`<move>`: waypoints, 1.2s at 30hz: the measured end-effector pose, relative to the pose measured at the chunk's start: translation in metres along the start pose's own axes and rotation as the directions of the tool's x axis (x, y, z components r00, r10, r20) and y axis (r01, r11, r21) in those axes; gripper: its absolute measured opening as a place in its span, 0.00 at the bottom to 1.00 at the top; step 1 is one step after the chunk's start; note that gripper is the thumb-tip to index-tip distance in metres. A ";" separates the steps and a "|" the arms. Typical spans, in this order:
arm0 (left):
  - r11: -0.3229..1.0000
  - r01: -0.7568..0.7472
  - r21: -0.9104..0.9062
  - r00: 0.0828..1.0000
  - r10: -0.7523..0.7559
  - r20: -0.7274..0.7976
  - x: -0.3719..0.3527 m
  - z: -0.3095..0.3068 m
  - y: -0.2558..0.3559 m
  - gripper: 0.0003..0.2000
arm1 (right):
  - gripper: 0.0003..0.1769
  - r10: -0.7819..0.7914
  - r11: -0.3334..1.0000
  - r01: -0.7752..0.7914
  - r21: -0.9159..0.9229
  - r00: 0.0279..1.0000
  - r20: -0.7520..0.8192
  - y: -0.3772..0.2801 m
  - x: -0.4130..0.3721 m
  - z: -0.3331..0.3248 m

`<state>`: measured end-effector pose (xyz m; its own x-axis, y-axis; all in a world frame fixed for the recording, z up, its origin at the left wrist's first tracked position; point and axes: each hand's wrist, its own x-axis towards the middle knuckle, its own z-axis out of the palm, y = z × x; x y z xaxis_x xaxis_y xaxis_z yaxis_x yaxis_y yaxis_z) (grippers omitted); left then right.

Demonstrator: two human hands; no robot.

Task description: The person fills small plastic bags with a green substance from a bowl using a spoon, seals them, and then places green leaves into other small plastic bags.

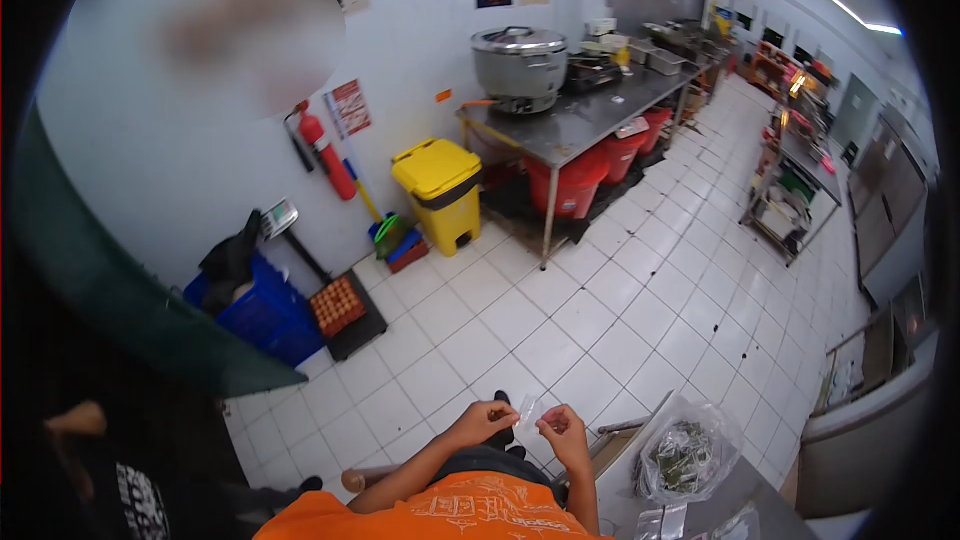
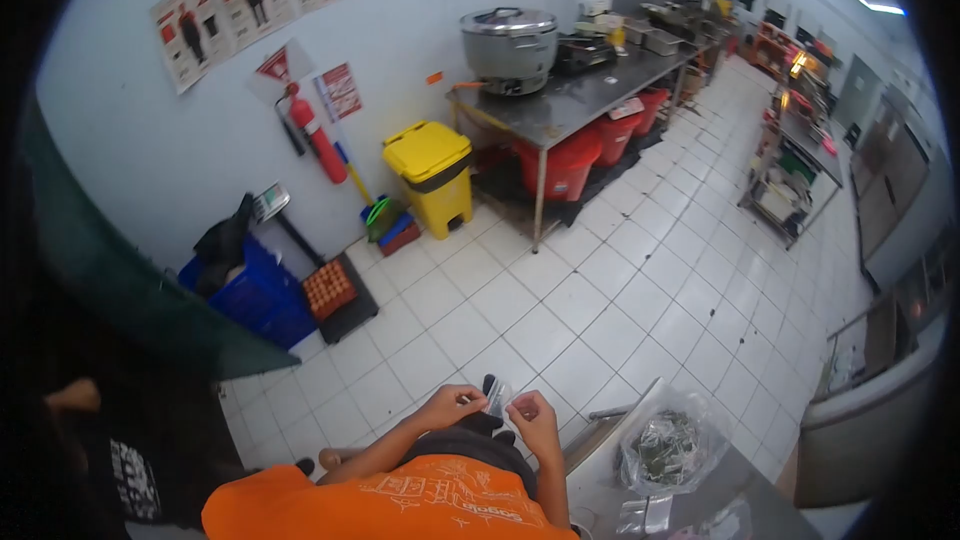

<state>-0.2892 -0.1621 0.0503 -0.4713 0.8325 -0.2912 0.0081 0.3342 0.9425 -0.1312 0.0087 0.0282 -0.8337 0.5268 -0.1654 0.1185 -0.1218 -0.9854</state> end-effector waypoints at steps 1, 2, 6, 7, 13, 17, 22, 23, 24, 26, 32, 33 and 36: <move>1.000 -0.015 0.008 1.000 0.015 -0.015 -0.007 -0.001 -0.003 0.11 | 0.10 0.005 1.000 -0.005 -0.020 0.999 0.035 -0.004 0.001 0.003; 0.999 -0.030 0.014 0.999 0.030 -0.030 -0.010 -0.003 -0.006 0.11 | 0.10 0.012 0.999 -0.009 -0.042 0.997 0.070 -0.009 0.003 0.004; 0.998 -0.052 -0.032 0.993 0.048 -0.109 -0.017 -0.007 -0.010 0.11 | 0.12 0.003 0.993 0.012 -0.115 0.992 0.129 -0.014 0.018 0.007; 0.999 -0.033 -0.039 0.992 0.027 -0.124 -0.021 -0.006 -0.013 0.10 | 0.13 -0.008 0.991 0.025 -0.130 0.991 0.132 -0.014 0.019 0.010; 0.994 -0.091 -0.068 0.961 0.070 -0.268 -0.035 -0.015 -0.023 0.08 | 0.23 -0.439 0.812 0.343 -0.472 0.892 -0.108 -0.023 0.016 0.069; 0.991 -0.127 0.051 0.936 0.137 -0.324 -0.039 -0.023 -0.031 0.07 | 0.12 -0.344 0.832 0.336 -0.442 0.937 0.065 -0.014 0.018 0.089; 0.963 -0.161 0.217 0.919 0.226 -0.322 -0.037 -0.032 -0.027 0.08 | 0.11 -0.108 0.951 0.140 -0.276 0.986 0.126 -0.004 0.020 0.093; 0.962 -0.149 0.227 0.924 0.218 -0.315 -0.036 -0.033 -0.027 0.09 | 0.10 -0.089 0.958 0.118 -0.263 0.989 0.118 -0.001 0.021 0.093; 0.962 -0.136 0.237 0.929 0.207 -0.306 -0.036 -0.031 -0.027 0.09 | 0.09 -0.096 0.949 0.123 -0.289 0.989 0.109 -0.005 0.019 0.093; 0.960 -0.131 0.246 0.935 0.202 -0.290 -0.035 -0.028 -0.029 0.09 | 0.09 -0.087 0.950 0.121 -0.289 0.988 0.126 -0.001 0.018 0.092; 0.948 -0.115 0.298 0.938 0.202 -0.281 -0.034 -0.023 -0.035 0.11 | 0.09 -0.068 0.962 0.104 -0.252 0.987 0.146 0.017 0.015 0.085; 0.946 -0.121 0.301 0.939 0.207 -0.274 -0.034 -0.024 -0.035 0.11 | 0.10 -0.069 0.967 0.103 -0.234 0.986 0.152 0.019 0.015 0.083; 0.937 -0.148 0.315 0.946 0.227 -0.233 -0.035 -0.026 -0.035 0.13 | 0.10 -0.010 0.976 0.048 -0.211 0.984 0.181 0.023 0.016 0.076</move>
<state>-0.2960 -0.2141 0.0315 -0.6489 0.7605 -0.0231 0.3552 0.3296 0.8747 -0.1825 -0.0498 0.0054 -0.9185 0.3674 -0.1460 0.1892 0.0843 -0.9783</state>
